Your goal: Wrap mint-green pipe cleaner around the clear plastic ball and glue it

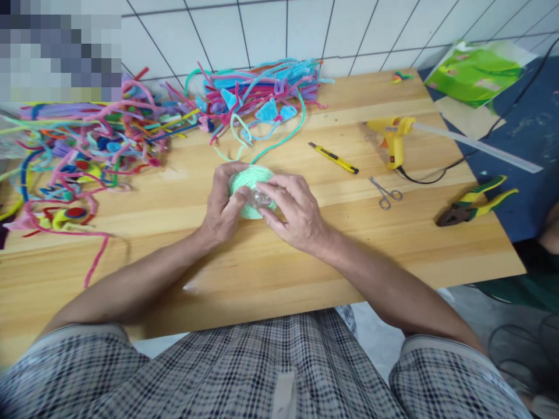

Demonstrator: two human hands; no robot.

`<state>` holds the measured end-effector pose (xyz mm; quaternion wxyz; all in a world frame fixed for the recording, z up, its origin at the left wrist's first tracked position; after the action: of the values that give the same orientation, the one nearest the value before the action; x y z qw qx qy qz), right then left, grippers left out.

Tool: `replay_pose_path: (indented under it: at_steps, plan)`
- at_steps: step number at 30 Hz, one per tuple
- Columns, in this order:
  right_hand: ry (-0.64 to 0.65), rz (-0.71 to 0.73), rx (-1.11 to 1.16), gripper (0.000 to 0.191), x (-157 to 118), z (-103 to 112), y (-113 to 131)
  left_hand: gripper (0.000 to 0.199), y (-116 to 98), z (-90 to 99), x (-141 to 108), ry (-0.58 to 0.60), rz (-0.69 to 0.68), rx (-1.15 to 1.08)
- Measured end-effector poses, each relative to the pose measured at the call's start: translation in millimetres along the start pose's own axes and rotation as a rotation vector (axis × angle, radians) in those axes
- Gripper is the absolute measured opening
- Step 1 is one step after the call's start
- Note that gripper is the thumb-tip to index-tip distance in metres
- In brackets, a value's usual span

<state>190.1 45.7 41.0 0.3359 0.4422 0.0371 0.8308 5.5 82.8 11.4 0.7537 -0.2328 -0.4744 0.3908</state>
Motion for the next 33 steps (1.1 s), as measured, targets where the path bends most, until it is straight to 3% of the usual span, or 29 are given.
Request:
replay_pose_path:
  at_steps: [9, 19, 33]
  plan:
    - [-0.017, 0.019, 0.010, 0.054, 0.2, 1.4, 0.4, 0.050, -3.1, 1.6, 3.1, 0.031, 0.007, 0.008]
    - [-0.103, -0.029, -0.012, 0.009, 6.8, 16.4, -9.2, 0.043, -21.2, -5.7, 4.4, 0.161, -0.133, 0.057]
    - [-0.098, 0.036, -0.110, 0.005, 11.0, 18.3, -5.2, 0.046, -28.1, -8.0, 4.6, 0.173, -0.220, 0.128]
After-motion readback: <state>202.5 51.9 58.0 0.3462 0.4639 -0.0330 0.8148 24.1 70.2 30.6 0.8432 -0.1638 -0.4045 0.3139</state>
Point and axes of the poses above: each hand's wrist, its own x-axis towards the middle knuckle, its own z-axis out of the back of the hand, y = z × x, the point moved 7 cm from there along x, towards the middle knuckle, and after that the axes turned 2 degrees about y, right-handed, at the moved point
